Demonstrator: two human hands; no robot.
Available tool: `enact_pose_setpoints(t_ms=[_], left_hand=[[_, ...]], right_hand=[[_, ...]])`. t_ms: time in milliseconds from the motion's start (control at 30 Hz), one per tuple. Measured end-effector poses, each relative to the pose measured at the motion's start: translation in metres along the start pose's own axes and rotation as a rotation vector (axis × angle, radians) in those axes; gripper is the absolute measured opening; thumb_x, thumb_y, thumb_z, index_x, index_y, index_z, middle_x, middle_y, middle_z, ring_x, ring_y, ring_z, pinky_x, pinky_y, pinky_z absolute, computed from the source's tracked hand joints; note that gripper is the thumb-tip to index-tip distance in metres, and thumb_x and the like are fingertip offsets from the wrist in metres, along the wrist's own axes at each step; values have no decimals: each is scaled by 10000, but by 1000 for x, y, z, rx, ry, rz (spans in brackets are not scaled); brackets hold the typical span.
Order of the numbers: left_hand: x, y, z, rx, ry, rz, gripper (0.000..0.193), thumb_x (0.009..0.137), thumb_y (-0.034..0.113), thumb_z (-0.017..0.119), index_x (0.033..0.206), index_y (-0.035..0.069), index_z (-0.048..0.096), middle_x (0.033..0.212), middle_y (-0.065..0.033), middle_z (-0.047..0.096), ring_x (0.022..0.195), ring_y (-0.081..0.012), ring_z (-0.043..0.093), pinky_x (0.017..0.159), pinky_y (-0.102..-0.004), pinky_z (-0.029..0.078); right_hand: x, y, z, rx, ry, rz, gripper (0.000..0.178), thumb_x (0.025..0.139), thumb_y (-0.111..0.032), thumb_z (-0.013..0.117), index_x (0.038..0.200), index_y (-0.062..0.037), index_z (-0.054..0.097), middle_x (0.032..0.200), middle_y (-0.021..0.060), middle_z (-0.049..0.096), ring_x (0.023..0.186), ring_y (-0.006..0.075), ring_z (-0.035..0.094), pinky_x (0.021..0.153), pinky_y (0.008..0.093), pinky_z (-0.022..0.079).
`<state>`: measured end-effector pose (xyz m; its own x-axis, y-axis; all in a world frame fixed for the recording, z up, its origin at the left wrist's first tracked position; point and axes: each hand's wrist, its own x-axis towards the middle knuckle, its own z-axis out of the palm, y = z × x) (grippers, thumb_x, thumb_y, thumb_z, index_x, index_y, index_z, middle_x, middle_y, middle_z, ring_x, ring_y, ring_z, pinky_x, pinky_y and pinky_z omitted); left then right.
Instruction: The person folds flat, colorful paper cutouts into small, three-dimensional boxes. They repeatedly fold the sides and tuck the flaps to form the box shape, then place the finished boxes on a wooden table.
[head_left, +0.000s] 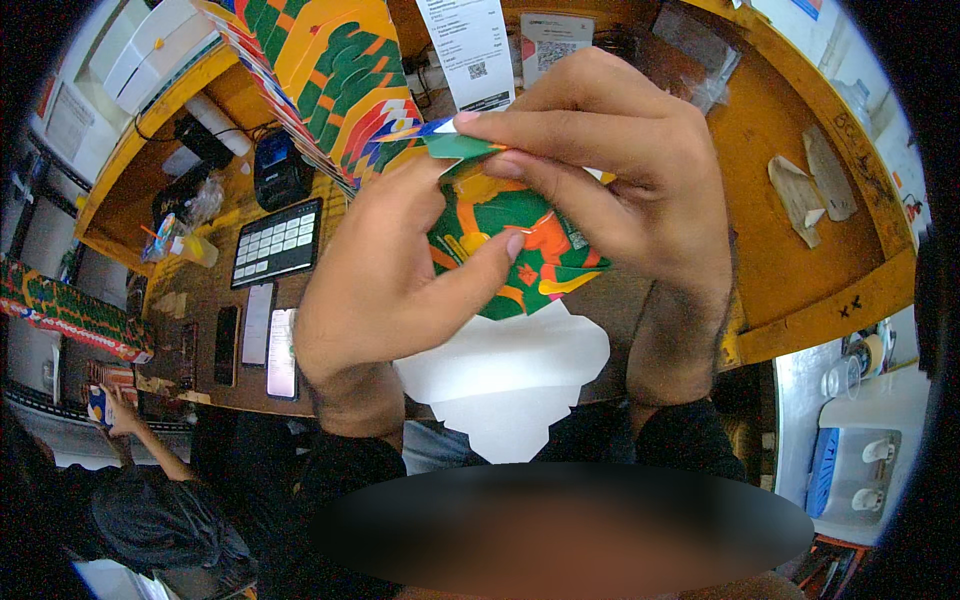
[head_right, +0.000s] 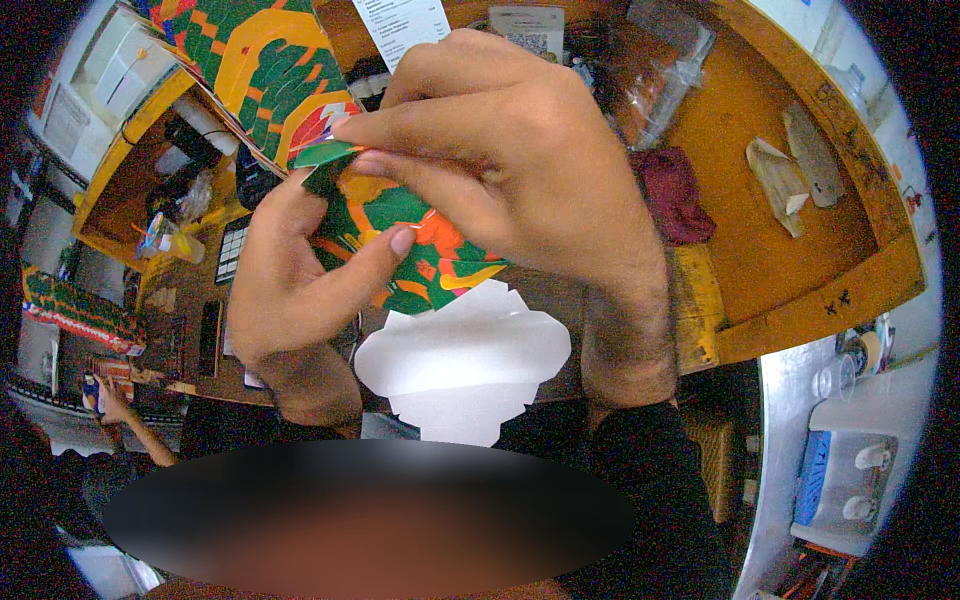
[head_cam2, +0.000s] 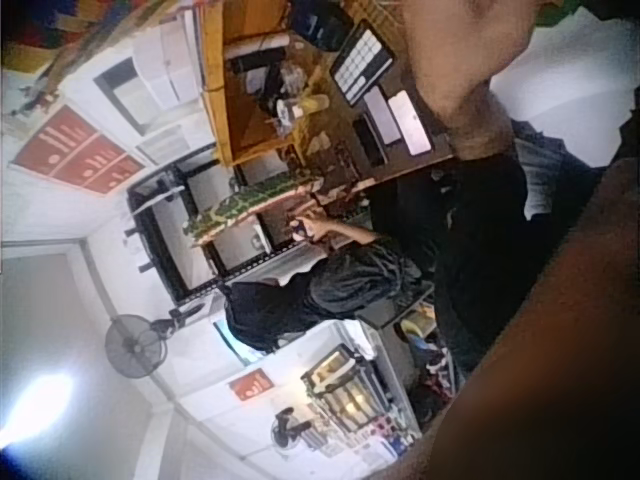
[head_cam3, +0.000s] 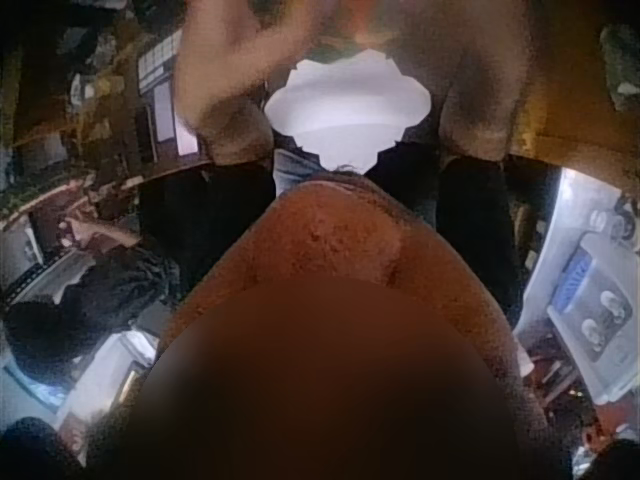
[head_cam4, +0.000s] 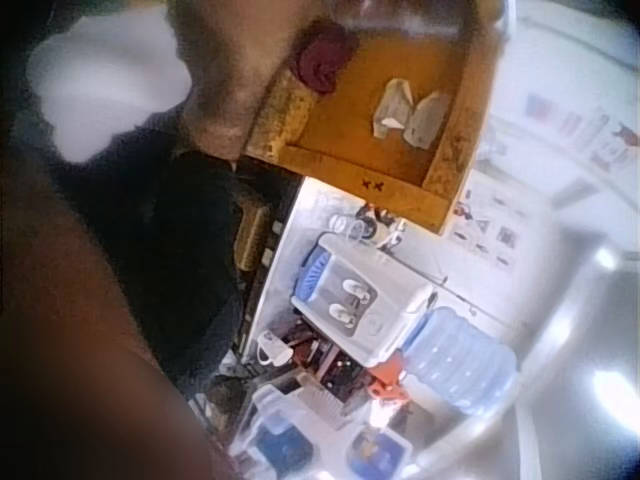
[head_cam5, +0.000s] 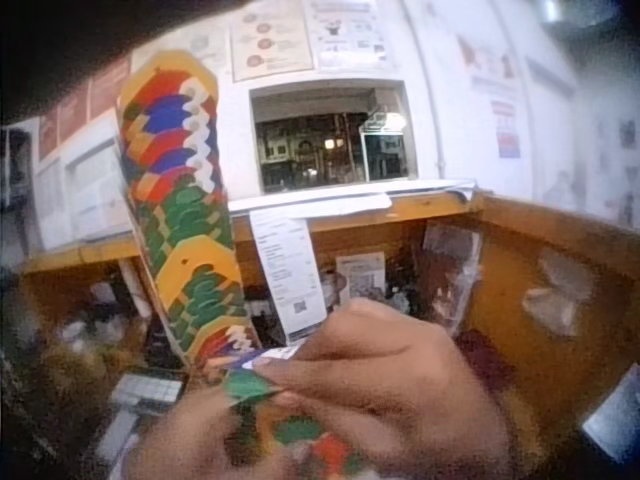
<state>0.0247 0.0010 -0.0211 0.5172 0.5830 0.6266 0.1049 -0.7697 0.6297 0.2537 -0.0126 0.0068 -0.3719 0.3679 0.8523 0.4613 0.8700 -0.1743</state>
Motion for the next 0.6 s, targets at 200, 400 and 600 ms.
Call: enact_pose_setpoints(t_ms=[200,400,600], left_hand=[[11,10,-9,-373,20,-337,293,971,69,859,1215,-40,738,1067,-93,819,968,-138,778,848,-291,633],[18,-3,-33,-571,14,-355,333,922,91,902,1199,-41,773,1075,-80,829,922,-123,782,862,-266,633],[15,-8,-34,-761,-74,-361,410,888,151,923,1217,-39,769,1120,-80,805,958,-127,764,908,-286,615]], right_hand=[[4,-3,-3,-142,49,-108,332,847,51,854,1168,-32,869,974,104,769,881,210,729,757,321,569],[7,-13,-4,13,211,-152,360,801,89,864,1150,-1,859,971,113,766,868,199,751,738,282,577],[12,-27,-19,-120,32,-92,299,765,89,871,1053,14,844,979,125,763,859,199,751,730,274,580]])
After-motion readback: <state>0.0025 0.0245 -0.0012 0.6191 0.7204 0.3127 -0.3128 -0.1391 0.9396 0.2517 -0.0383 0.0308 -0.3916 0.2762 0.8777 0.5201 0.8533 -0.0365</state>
